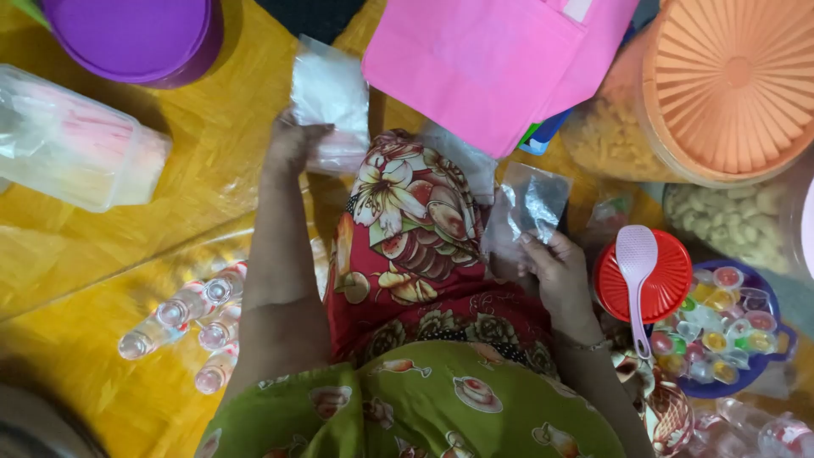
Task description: Packing orange snack sticks into small plastic bags using a spoon and organizing them on the floor.
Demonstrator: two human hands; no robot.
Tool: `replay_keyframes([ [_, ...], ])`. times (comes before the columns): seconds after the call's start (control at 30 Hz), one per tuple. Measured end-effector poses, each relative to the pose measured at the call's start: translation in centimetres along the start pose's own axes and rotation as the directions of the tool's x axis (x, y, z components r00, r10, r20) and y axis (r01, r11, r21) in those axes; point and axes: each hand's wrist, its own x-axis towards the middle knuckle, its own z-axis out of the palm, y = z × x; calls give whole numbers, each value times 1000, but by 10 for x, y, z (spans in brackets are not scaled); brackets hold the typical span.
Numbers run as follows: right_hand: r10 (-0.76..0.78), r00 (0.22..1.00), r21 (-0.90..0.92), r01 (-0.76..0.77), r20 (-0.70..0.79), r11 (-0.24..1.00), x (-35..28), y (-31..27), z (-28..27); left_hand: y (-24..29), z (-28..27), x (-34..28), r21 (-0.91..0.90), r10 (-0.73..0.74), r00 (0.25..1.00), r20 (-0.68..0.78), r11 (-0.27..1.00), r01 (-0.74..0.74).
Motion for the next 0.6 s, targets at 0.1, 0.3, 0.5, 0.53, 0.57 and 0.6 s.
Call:
replay_keyframes([
  [0.1, 10, 1000, 15, -10, 0, 1000, 6, 7, -2, 21, -8, -7, -144, 54, 996, 69, 989, -44],
  [0.3, 30, 999, -44, -29, 30, 999, 8, 4, 0, 38, -26, -1, -193, 63, 905, 421, 981, 21],
  [0.5, 4, 999, 33, -3, -37, 999, 9, 11, -1, 10, -13, 5, -152, -28, 962, 273, 986, 72],
  [0.53, 4, 999, 32, -3, -39, 999, 10, 14, -2, 11, -11, 3, -153, -29, 961, 275, 985, 74],
  [0.57, 2, 999, 32, -1, -42, 999, 12, 17, -4, 13, -9, 1, -129, -34, 965, 262, 989, 70],
  [0.6, 0, 999, 33, 1, -44, 999, 13, 20, -5, 14, -8, 0, -105, -39, 968, 248, 992, 66],
])
